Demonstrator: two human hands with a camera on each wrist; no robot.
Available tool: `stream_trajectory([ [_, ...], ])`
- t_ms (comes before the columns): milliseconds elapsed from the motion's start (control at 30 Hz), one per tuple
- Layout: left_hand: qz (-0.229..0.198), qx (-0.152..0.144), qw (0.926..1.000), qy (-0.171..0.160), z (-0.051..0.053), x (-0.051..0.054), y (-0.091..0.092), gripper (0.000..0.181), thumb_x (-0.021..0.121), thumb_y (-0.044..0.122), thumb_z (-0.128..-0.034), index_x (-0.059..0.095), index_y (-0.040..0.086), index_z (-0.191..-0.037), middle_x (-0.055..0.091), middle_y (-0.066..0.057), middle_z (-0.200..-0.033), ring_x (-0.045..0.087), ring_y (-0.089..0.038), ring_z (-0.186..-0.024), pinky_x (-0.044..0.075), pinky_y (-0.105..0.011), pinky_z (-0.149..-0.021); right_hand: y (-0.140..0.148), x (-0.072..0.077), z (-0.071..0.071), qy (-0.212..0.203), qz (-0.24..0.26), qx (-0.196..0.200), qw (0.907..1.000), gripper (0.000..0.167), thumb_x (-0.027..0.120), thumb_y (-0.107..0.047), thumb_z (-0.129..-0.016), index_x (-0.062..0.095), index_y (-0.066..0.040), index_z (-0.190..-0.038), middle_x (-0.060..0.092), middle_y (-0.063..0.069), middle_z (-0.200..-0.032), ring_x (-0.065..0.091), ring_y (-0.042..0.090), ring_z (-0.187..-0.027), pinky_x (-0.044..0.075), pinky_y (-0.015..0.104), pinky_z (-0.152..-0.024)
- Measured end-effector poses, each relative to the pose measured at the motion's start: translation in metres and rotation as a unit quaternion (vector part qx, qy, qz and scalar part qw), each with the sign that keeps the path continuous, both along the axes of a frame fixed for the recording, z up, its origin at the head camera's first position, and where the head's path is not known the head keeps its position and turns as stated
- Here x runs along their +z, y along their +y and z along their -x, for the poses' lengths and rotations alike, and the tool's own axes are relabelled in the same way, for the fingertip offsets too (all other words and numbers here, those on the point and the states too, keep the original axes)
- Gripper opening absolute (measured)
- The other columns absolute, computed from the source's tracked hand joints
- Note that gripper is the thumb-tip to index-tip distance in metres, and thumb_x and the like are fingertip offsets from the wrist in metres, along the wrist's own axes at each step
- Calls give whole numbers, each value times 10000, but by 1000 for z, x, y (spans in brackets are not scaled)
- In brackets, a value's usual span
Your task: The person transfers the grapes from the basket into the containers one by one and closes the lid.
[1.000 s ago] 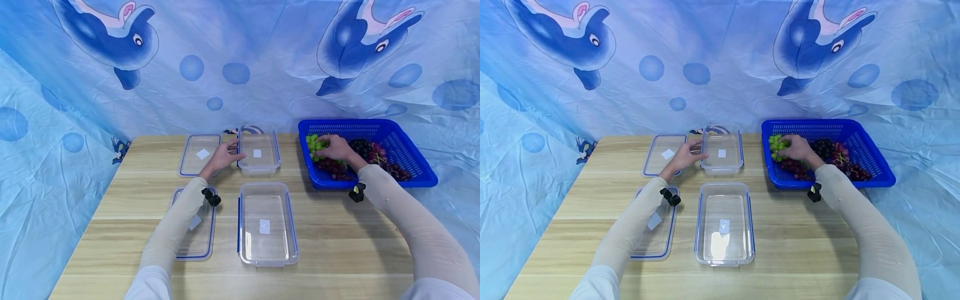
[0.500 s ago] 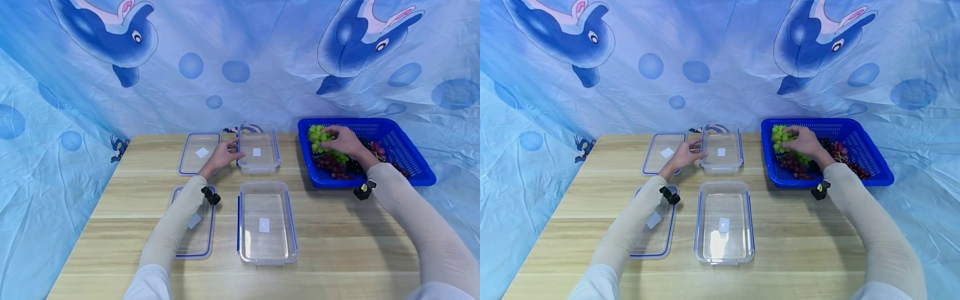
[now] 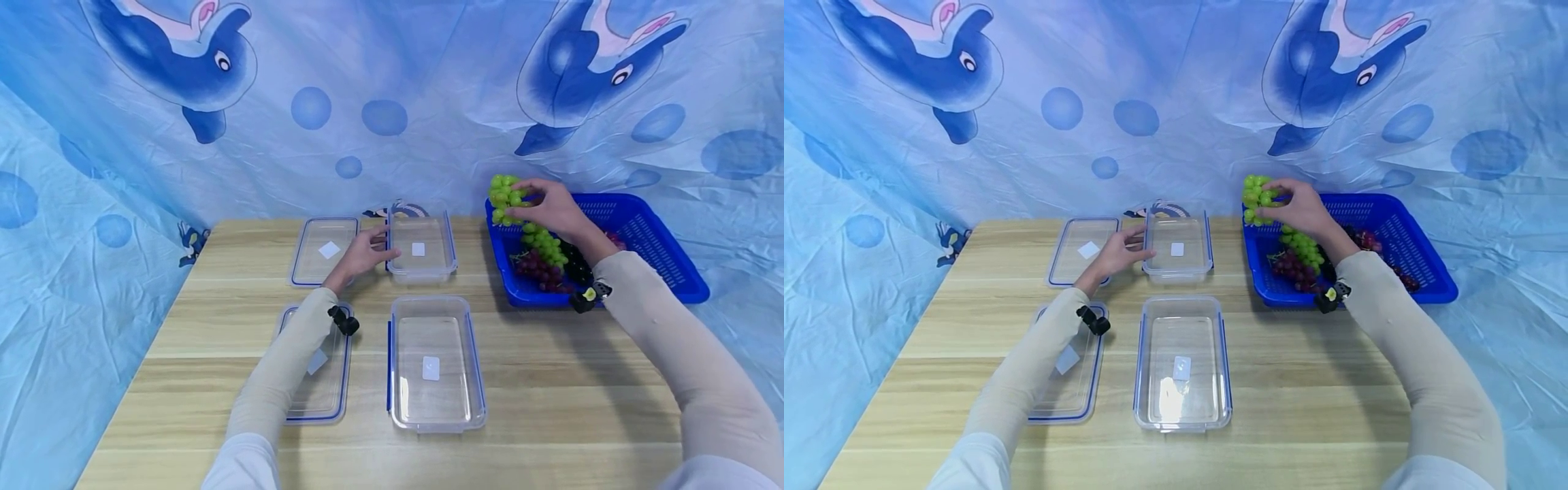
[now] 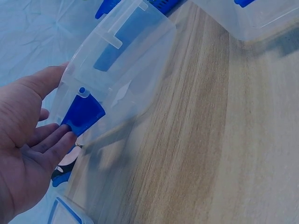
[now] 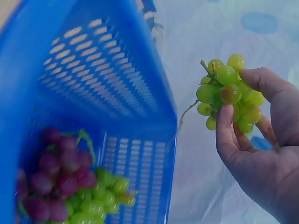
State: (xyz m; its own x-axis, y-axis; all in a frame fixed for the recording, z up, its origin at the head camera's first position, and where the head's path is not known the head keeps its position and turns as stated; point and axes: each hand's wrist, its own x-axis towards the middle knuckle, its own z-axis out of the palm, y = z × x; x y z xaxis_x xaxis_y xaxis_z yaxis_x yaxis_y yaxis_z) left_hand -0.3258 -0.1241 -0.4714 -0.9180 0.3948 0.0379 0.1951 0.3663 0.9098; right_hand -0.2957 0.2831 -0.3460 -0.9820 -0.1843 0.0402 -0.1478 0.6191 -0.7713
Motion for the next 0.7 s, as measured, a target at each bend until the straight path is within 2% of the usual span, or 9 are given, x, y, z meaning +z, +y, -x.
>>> stream_trajectory([
  [200,33,35,10000,5,1,-1,0,776,770,289,-940,385,34,-1564,467,-203,-1539,492,-352,-1392,471,-485,-1128,-30,3,14,-109,219,280,9993,620,788,-346,-912,562,-78,-1424,493,177,-1483,527,369,-1273,520,495,-968],
  [267,17,35,10000,11,1,-2,0,781,772,290,-938,385,25,-1562,466,-205,-1538,494,-352,-1390,467,-484,-1132,-41,3,19,-153,356,349,9986,599,789,-314,-914,567,-69,-1414,502,178,-1462,521,369,-1277,505,515,-989],
  [367,6,33,10000,29,2,-2,1,787,777,292,-934,386,14,-1558,458,-211,-1543,494,-357,-1388,465,-482,-1135,-57,1,27,-205,534,435,9974,565,794,-264,-912,580,-63,-1395,518,169,-1413,523,352,-1248,522,470,-949],
  [567,47,25,10000,47,0,-2,0,792,774,298,-937,378,15,-1562,447,-205,-1551,495,-358,-1386,470,-485,-1129,-88,-6,42,-284,775,622,9946,510,798,-179,-904,605,-46,-1357,570,173,-1299,545,300,-1171,556,284,-779],
  [700,38,26,10000,76,0,-2,1,786,772,293,-938,381,15,-1561,455,-208,-1545,500,-357,-1382,472,-483,-1127,-109,-14,49,-363,907,678,9929,505,801,-156,-896,611,-30,-1346,586,195,-1264,573,302,-1127,582,304,-772],
])
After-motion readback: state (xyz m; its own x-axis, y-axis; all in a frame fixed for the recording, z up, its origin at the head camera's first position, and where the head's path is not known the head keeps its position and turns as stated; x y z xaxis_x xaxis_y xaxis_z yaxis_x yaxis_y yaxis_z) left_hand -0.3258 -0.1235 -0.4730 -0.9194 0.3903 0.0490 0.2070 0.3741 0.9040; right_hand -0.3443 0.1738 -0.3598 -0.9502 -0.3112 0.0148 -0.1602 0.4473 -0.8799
